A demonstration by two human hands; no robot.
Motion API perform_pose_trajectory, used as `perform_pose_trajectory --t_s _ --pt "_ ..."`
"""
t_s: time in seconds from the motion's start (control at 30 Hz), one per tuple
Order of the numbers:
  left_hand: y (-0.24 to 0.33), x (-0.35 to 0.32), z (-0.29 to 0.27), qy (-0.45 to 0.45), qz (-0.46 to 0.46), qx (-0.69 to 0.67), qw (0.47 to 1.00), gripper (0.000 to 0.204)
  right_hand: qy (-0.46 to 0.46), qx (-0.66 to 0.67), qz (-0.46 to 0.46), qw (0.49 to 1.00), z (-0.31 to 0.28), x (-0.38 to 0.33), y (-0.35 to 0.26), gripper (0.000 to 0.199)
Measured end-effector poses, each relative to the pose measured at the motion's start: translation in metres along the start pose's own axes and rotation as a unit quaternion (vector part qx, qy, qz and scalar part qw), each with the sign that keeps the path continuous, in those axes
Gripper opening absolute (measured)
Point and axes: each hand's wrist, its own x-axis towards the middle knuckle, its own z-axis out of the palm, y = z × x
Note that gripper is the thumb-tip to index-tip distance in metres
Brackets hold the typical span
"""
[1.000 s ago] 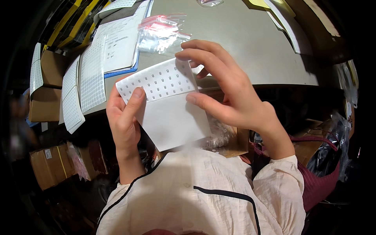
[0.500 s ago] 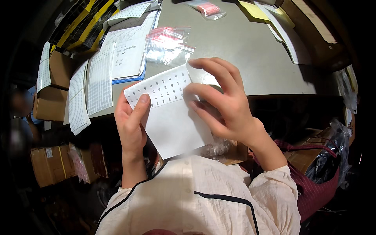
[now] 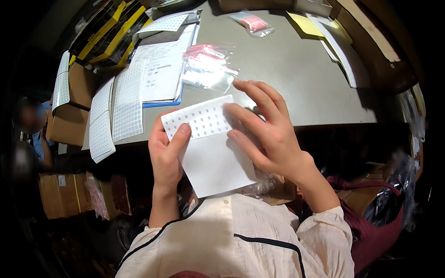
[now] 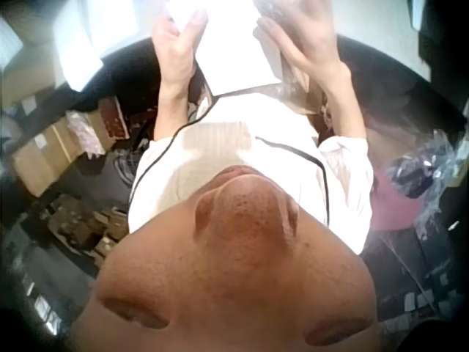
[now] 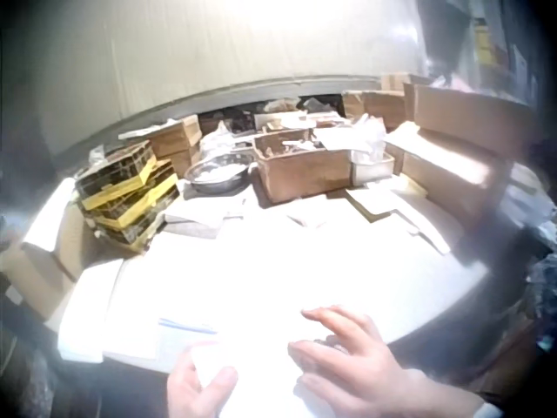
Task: The person peels small circular stickers from sheets and places them into small plastic bags on a cluttered table. The person handles multiple sticker sheets and bags, organizing the items by hand.
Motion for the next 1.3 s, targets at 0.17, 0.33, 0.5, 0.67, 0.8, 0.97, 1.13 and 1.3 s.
perform_pose_trajectory --t_s 0.17,0.33,0.5,0.67,0.8,0.97,1.13,1.3 --pt "-0.004 -0.001 -0.002 -0.007 0.014 0.004 1.0 0.031 -0.005 0.133 0.057 0.989 0.003 0.004 0.0 0.046" --pt "-0.003 -0.008 -0.002 -0.055 0.016 0.017 0.998 0.031 -0.023 0.364 0.196 0.91 0.012 0.007 -0.008 0.058" --pt "-0.002 -0.007 -0.009 -0.06 0.023 0.012 0.998 0.031 -0.044 0.406 0.244 0.88 0.015 0.008 0.001 0.055" --pt "0.004 0.0 -0.022 -0.02 0.048 0.021 0.998 0.032 0.029 0.419 0.287 0.861 0.013 0.011 0.013 0.052" --pt "0.024 0.026 -0.04 0.058 0.14 0.19 0.97 0.024 0.086 0.359 0.273 0.888 -0.002 0.016 0.035 0.05" --pt "0.036 0.097 -0.104 0.131 0.252 0.589 0.756 0.03 0.116 0.418 0.333 0.837 -0.016 0.012 0.072 0.049" --pt "0.031 0.127 -0.125 0.093 0.232 0.729 0.637 0.03 0.126 0.4 0.303 0.856 -0.015 0.004 0.069 0.048" --pt "0.022 0.129 -0.125 0.091 0.265 0.764 0.582 0.031 0.112 0.416 0.31 0.848 -0.017 0.0 0.072 0.049"
